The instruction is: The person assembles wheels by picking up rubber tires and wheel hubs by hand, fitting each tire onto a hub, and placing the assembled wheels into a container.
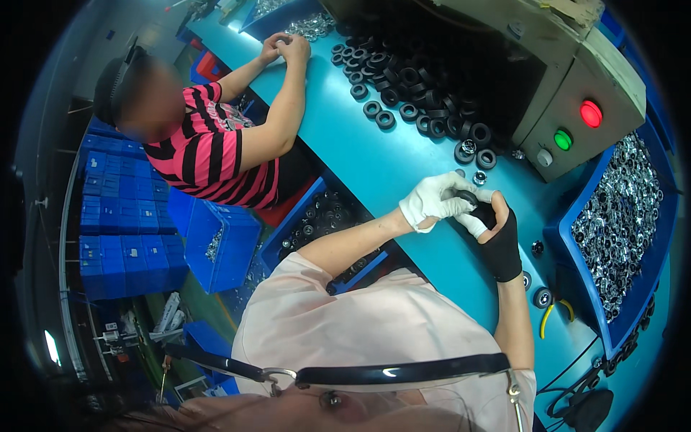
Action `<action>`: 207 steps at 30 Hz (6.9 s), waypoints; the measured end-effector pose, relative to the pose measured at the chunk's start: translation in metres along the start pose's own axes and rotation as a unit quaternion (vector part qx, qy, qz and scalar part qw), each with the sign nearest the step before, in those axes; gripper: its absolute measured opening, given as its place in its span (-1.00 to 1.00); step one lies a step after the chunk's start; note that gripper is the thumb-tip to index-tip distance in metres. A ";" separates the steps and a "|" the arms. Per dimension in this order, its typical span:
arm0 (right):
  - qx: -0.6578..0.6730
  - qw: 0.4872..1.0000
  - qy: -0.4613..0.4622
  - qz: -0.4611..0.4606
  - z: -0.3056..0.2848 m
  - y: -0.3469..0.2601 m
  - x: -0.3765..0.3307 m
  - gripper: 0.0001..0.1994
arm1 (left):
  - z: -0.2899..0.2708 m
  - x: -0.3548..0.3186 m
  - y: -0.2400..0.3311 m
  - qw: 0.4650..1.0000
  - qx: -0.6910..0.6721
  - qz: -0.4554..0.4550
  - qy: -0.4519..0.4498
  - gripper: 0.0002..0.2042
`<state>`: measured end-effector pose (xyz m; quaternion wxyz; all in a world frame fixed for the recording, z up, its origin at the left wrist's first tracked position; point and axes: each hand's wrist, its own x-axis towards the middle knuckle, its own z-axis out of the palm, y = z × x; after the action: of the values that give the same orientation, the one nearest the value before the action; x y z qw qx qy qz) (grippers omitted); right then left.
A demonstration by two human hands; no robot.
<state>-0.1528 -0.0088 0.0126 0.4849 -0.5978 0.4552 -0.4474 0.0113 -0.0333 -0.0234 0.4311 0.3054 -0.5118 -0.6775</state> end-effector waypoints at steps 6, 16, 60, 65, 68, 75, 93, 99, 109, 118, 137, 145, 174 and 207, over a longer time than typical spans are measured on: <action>-0.133 0.991 0.029 -0.013 -0.001 0.008 -0.012 -0.84 | 0.011 -0.005 0.009 0.999 -0.016 -0.029 0.005 -0.76; -0.043 0.997 0.066 0.007 0.003 0.019 -0.004 -0.79 | 0.006 -0.002 0.013 0.997 -0.012 -0.068 0.015 -0.72; -0.076 0.996 0.026 -0.033 0.003 0.018 -0.005 -0.82 | 0.012 -0.011 -0.001 0.995 0.064 0.043 0.064 -0.73; -0.078 0.996 0.034 0.004 0.002 0.018 -0.005 -0.83 | 0.021 -0.016 0.013 0.995 0.063 -0.025 0.071 -0.71; -0.094 0.994 0.056 -0.024 0.006 0.022 -0.005 -0.84 | 0.023 -0.013 0.013 0.994 0.072 -0.019 0.081 -0.72; -0.085 0.993 0.038 -0.072 0.005 0.012 -0.001 -0.77 | 0.007 0.002 0.003 0.984 0.144 0.050 0.094 -0.75; 0.035 0.997 0.057 0.027 0.005 0.037 -0.001 -0.63 | 0.004 0.017 0.021 0.980 0.042 -0.177 0.076 -0.68; 0.077 0.994 0.070 0.032 0.007 0.016 -0.003 -0.60 | -0.007 0.014 0.028 0.968 -0.096 -0.217 0.087 -0.68; 0.113 0.990 0.062 0.052 0.004 0.021 -0.004 -0.60 | -0.006 0.017 0.023 0.971 -0.089 -0.209 0.070 -0.70; 0.151 0.984 0.021 0.088 0.008 0.009 -0.008 -0.62 | -0.001 0.013 0.025 0.977 -0.019 -0.204 0.067 -0.67; -0.565 0.820 -0.056 -0.074 0.024 0.003 0.072 -0.60 | -0.182 -0.183 0.050 0.757 0.375 -0.513 0.150 -0.62; -0.546 0.833 -0.041 -0.078 0.030 0.009 0.095 -0.76 | -0.139 -0.096 0.119 0.948 0.213 -0.238 -0.009 -0.73; -0.235 0.966 -0.039 -0.102 0.020 0.007 0.002 -0.54 | -0.091 0.340 0.075 0.645 0.736 0.201 0.043 -0.71; -0.068 0.989 0.124 -0.035 0.011 0.014 0.003 -0.60 | -0.029 0.023 0.045 0.975 -0.132 -0.140 0.108 -0.58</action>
<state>-0.1426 -0.0114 -0.0020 0.3675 -0.5849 0.5196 -0.5029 0.0385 -0.0709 0.0123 0.4208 0.3859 -0.3205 -0.7558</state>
